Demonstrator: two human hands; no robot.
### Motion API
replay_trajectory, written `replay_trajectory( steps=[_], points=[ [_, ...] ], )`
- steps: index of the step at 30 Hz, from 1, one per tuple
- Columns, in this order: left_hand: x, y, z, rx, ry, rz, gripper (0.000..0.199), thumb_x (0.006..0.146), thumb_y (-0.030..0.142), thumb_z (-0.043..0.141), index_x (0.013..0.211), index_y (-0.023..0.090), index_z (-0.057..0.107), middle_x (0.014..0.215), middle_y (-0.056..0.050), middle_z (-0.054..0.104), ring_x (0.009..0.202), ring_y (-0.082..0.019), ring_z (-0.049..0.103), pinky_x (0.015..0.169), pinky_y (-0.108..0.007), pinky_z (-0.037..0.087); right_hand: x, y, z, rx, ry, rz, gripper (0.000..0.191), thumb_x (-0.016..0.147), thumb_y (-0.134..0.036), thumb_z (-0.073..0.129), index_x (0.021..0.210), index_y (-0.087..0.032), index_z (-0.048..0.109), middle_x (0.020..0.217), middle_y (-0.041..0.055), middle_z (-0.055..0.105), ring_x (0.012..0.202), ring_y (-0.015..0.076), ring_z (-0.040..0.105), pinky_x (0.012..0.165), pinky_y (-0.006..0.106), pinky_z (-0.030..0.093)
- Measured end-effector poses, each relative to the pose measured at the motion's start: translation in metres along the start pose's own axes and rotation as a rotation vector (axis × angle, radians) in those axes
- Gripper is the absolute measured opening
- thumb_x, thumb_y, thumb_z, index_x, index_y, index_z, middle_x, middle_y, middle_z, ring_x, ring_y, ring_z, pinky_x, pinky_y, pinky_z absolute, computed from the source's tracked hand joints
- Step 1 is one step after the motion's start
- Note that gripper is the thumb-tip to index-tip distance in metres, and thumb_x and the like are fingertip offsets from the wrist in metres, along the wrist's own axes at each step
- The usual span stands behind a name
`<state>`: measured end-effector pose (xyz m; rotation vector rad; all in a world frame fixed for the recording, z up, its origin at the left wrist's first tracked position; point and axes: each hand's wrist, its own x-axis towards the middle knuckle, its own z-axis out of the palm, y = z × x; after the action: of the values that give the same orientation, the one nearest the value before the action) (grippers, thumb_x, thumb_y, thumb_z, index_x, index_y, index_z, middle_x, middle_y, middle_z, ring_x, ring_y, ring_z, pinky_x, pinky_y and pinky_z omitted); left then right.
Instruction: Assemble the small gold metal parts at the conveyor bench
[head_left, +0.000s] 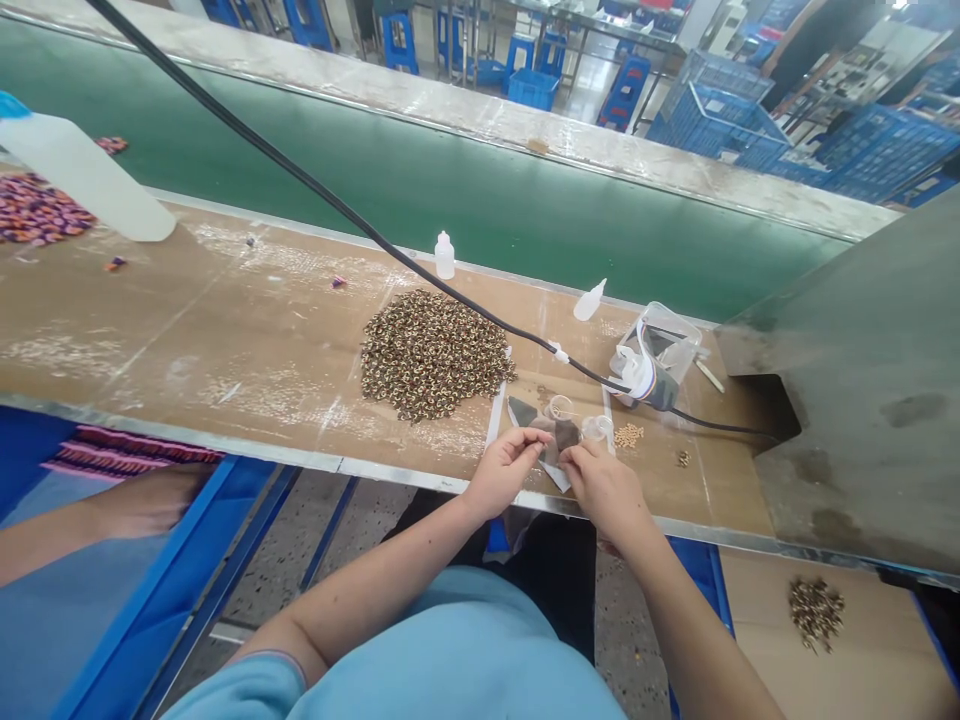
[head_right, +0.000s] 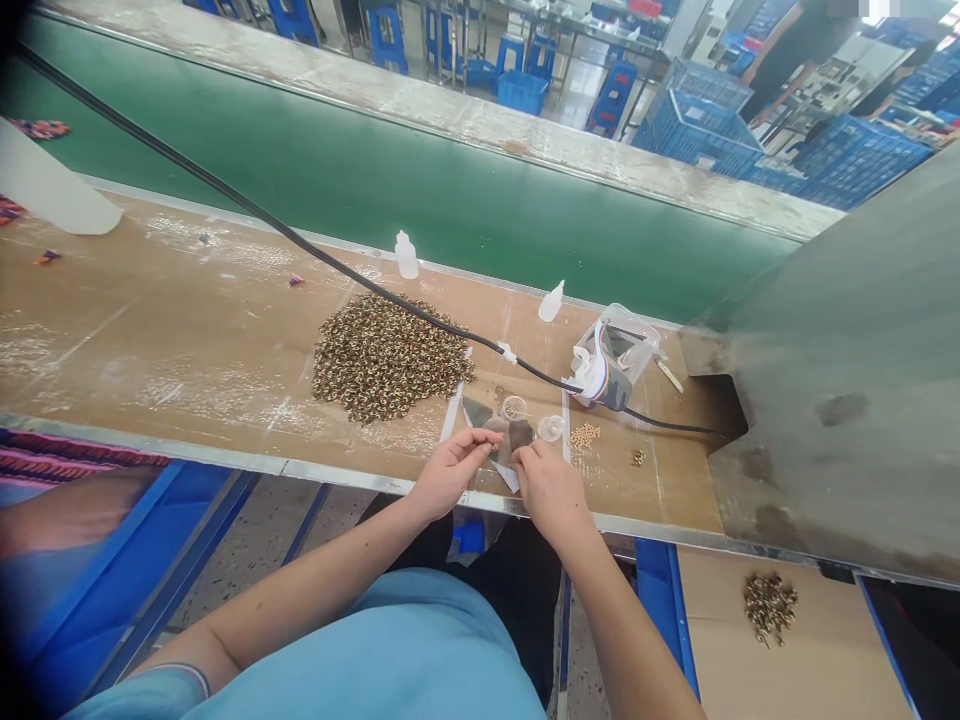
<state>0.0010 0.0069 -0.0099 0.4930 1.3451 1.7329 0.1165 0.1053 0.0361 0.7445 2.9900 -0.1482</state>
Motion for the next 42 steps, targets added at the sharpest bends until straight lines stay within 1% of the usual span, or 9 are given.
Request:
replay_trajectory(
  steps=[6, 13, 22, 31, 38, 42],
  points=[
    [-0.0007, 0.0007, 0.0002, 0.021, -0.004, -0.006, 0.022, 0.076, 0.035, 0.061, 0.088, 0.017, 0.066, 0.097, -0.005, 0.066, 0.095, -0.017, 0.058, 0.092, -0.03, 0.041, -0.0041, 0.0053, 0.0021, 0.082, 0.034, 0.005, 0.019, 0.089, -0.024, 0.048, 0.084, -0.023, 0.066, 0.084, 0.0018, 0.064, 0.067, 0.0118, 0.06, 0.051, 0.022, 0.033],
    [-0.0006, 0.0003, 0.0002, 0.025, 0.003, -0.013, 0.023, 0.076, 0.035, 0.062, 0.088, 0.016, 0.065, 0.094, -0.005, 0.067, 0.091, -0.017, 0.058, 0.089, -0.03, 0.042, -0.0057, 0.0099, 0.0007, 0.144, 0.056, 0.005, 0.019, 0.089, -0.025, 0.047, 0.084, -0.023, 0.064, 0.083, 0.0003, 0.064, 0.064, 0.011, 0.059, 0.053, 0.021, 0.036],
    [-0.0016, 0.0061, 0.0014, 0.036, -0.001, -0.011, 0.019, 0.076, 0.032, 0.062, 0.086, 0.017, 0.066, 0.096, -0.005, 0.067, 0.096, -0.018, 0.059, 0.092, -0.03, 0.042, -0.002, 0.0088, 0.0037, 0.055, 0.054, -0.098, 0.021, 0.092, -0.023, 0.043, 0.083, -0.02, 0.062, 0.081, 0.0022, 0.06, 0.064, 0.0113, 0.056, 0.051, 0.021, 0.032],
    [-0.0021, 0.0077, 0.0006, 0.061, -0.003, -0.01, 0.017, 0.077, 0.029, 0.06, 0.086, 0.016, 0.066, 0.097, -0.006, 0.067, 0.097, -0.018, 0.059, 0.092, -0.03, 0.042, -0.0009, 0.0087, 0.0032, 0.014, 0.005, -0.117, 0.02, 0.093, -0.022, 0.042, 0.086, -0.019, 0.061, 0.082, 0.0029, 0.059, 0.063, 0.0108, 0.054, 0.05, 0.022, 0.029],
    [-0.0027, 0.0087, -0.0002, 0.068, -0.013, 0.005, 0.017, 0.078, 0.029, 0.06, 0.088, 0.016, 0.066, 0.097, -0.006, 0.067, 0.097, -0.018, 0.059, 0.092, -0.031, 0.043, -0.0008, 0.0083, -0.0009, -0.043, -0.055, -0.13, 0.016, 0.091, -0.019, 0.045, 0.086, -0.019, 0.06, 0.084, 0.0027, 0.059, 0.064, 0.0104, 0.055, 0.05, 0.023, 0.027],
    [-0.0028, 0.0075, -0.0004, 0.074, -0.016, 0.013, 0.015, 0.079, 0.026, 0.058, 0.088, 0.016, 0.066, 0.097, -0.006, 0.067, 0.096, -0.017, 0.059, 0.092, -0.031, 0.043, -0.0003, 0.0093, -0.0005, -0.039, -0.048, -0.147, 0.015, 0.091, -0.018, 0.045, 0.086, -0.019, 0.059, 0.084, 0.0029, 0.06, 0.065, 0.0105, 0.054, 0.05, 0.022, 0.026]
  ],
)
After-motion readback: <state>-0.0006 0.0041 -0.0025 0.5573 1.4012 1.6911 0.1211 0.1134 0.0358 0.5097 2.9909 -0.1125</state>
